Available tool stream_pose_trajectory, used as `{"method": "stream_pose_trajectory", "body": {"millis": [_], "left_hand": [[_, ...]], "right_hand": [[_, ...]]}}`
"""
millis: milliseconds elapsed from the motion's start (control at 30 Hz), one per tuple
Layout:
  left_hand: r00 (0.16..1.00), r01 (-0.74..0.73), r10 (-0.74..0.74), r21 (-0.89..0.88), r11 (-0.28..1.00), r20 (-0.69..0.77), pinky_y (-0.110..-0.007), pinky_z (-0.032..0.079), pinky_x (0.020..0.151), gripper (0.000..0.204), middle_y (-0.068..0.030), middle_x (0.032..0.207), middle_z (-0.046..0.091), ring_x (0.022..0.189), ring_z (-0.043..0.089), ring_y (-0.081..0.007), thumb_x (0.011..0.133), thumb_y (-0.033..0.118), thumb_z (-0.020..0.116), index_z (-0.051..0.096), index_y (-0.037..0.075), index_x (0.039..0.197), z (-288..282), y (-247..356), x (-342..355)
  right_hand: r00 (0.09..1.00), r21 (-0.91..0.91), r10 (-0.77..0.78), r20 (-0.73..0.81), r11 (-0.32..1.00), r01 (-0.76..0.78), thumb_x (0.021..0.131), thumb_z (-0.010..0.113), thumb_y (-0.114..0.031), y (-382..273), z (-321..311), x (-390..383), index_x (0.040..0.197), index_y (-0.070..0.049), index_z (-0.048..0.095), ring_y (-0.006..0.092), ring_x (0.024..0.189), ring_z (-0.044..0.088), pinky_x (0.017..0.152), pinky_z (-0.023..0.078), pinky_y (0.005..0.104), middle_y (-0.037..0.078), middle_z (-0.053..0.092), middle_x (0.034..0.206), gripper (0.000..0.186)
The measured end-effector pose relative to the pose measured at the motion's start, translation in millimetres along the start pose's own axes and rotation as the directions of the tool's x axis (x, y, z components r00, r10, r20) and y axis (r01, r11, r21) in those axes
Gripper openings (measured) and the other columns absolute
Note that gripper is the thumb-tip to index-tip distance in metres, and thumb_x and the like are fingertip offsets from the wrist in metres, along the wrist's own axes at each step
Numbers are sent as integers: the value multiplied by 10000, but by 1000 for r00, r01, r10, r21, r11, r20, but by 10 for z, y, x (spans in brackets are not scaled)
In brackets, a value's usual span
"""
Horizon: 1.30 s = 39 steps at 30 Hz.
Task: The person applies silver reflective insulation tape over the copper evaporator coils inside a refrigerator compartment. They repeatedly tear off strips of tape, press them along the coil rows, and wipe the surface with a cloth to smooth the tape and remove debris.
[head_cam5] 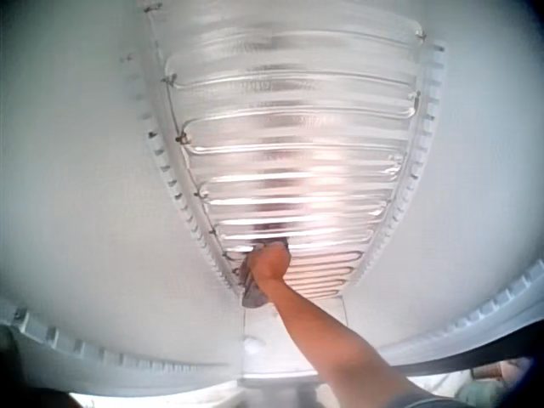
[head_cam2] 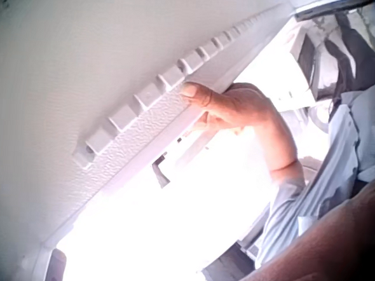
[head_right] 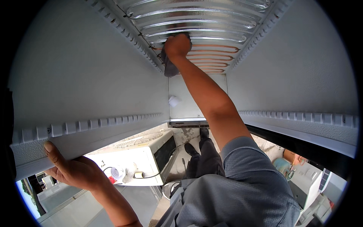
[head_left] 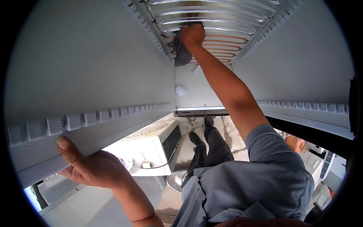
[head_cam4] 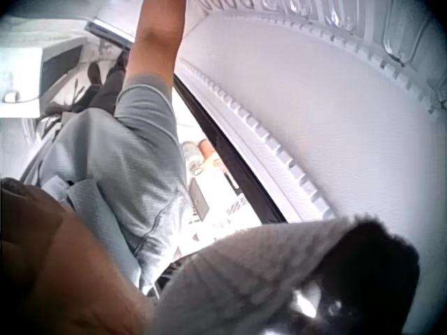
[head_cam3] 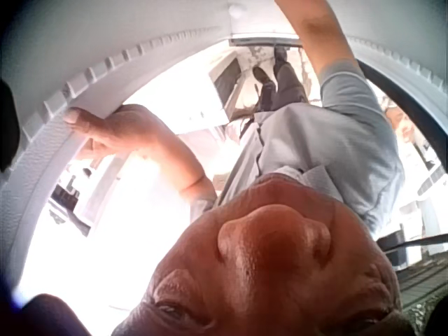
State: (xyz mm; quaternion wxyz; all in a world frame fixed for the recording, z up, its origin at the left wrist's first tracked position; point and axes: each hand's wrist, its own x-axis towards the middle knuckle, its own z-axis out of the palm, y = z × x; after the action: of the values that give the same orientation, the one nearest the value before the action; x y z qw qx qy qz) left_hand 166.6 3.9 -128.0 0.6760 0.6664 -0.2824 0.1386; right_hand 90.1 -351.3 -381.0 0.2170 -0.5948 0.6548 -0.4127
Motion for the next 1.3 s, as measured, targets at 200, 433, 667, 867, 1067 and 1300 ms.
{"method": "stream_pose_trajectory", "body": {"millis": [200,433,667,867,1067,1300], "left_hand": [[999,32,-32,-23,999,16,-498,416,1132,584,-142,1287,593,1266,532,-296,893,404,758,515,71,1306,8,61,-17],[998,11,-12,-15,1000,-69,-482,429,1115,534,-135,1257,617,1231,563,-265,894,384,763,533,78,1267,31,37,-29],[999,-36,36,0,999,39,-439,443,1099,518,-140,1217,632,1180,582,-253,907,340,763,510,67,1267,-129,5,46],[985,-74,102,-195,978,137,-369,450,1060,407,-123,1185,632,1120,609,-211,940,255,736,492,69,1207,83,57,51],[954,-251,287,-286,925,89,-282,502,829,354,-88,1007,619,904,628,-147,933,219,756,487,61,1100,46,-228,144],[989,-53,26,177,983,148,-408,447,953,687,-171,1429,487,1183,545,-307,885,105,680,359,38,1489,-557,-659,-1315]], "right_hand": [[926,-63,-263,271,955,289,793,655,-122,-519,486,-345,772,-7,712,380,787,723,705,581,464,240,708,808,129],[748,-128,-611,259,746,653,758,651,-72,-169,346,-289,726,-39,700,360,724,713,685,592,432,186,696,742,67],[894,-113,-404,194,896,429,892,648,-236,285,-365,-12,779,-6,703,446,769,684,742,557,513,247,687,772,262],[983,-387,-180,17,906,173,887,657,-296,1177,-1206,573,887,2,736,449,880,698,820,557,509,265,714,912,309],[972,-406,-194,-130,905,126,905,628,-333,1852,-1829,499,856,78,730,433,827,714,744,550,486,298,709,854,426],[952,405,6,305,904,-135,976,676,-246,935,-2151,-2005,760,-5,650,56,656,512,578,407,256,-10,610,687,325]]}}
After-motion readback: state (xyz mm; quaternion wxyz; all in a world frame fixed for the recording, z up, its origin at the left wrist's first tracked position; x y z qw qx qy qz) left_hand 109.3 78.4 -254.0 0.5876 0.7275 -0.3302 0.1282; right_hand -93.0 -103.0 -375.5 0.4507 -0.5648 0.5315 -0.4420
